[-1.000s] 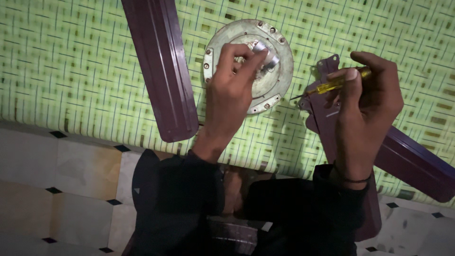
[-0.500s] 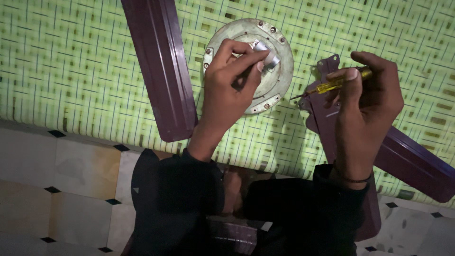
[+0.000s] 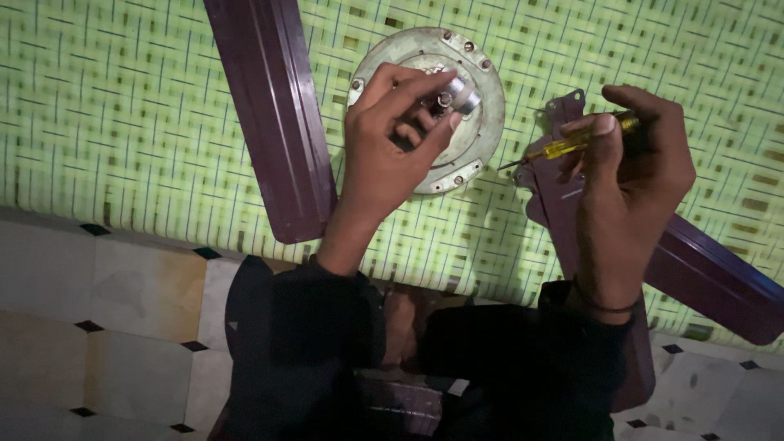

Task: The person uses a screwdriver to unscrew and remove parts from a ceiling fan motor assembly lying on a woven mat, then handles the motor and its copper windings while working on the components by hand.

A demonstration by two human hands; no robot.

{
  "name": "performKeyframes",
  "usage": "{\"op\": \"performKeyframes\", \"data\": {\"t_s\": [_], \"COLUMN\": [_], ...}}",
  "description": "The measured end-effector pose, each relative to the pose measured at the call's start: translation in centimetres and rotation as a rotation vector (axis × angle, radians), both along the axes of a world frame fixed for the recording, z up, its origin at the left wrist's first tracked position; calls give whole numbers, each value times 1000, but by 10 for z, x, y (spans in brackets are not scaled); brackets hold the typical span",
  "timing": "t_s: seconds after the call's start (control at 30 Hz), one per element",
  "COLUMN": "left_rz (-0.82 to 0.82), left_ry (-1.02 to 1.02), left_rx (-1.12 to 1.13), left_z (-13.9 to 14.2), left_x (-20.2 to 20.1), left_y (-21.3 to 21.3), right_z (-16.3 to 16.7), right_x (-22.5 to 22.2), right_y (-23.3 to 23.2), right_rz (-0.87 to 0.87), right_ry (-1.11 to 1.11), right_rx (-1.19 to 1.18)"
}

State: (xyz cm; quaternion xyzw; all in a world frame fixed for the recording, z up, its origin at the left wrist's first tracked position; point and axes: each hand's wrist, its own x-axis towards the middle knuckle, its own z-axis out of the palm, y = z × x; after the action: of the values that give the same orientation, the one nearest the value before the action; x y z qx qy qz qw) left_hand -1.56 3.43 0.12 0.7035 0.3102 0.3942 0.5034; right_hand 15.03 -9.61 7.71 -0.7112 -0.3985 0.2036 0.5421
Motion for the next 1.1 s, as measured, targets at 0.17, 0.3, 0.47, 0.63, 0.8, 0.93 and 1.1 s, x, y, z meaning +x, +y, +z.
{"op": "performKeyframes", "data": {"t_s": [0.17, 0.3, 0.47, 0.63, 0.8, 0.93, 1.1], "left_rz": [37, 55, 81, 65, 66, 205, 339], "left_ry": [-28, -27, -18, -112, -275, -168, 425], "left_rx": [50, 7, -19, -88, -342, -346, 214], "left_z": [-1, 0, -2, -8, -15, -15, -6], "left_x": [1, 1, 3, 5, 6, -8, -51], "left_y": [0, -1, 0, -2, 2, 20, 38], "right_z": [-2, -1, -3, -5, -5, -6, -13], "right_x": [0, 2, 2, 2, 0, 1, 4], "right_y": [1, 1, 0, 0, 1, -1, -3], "right_rz": [11, 5, 11, 17, 57, 50, 72], "right_ry": [-26, -50, -46, 3, 28, 18, 30], "right_rx": [1, -29, -23, -6, 8, -8, 11]}}
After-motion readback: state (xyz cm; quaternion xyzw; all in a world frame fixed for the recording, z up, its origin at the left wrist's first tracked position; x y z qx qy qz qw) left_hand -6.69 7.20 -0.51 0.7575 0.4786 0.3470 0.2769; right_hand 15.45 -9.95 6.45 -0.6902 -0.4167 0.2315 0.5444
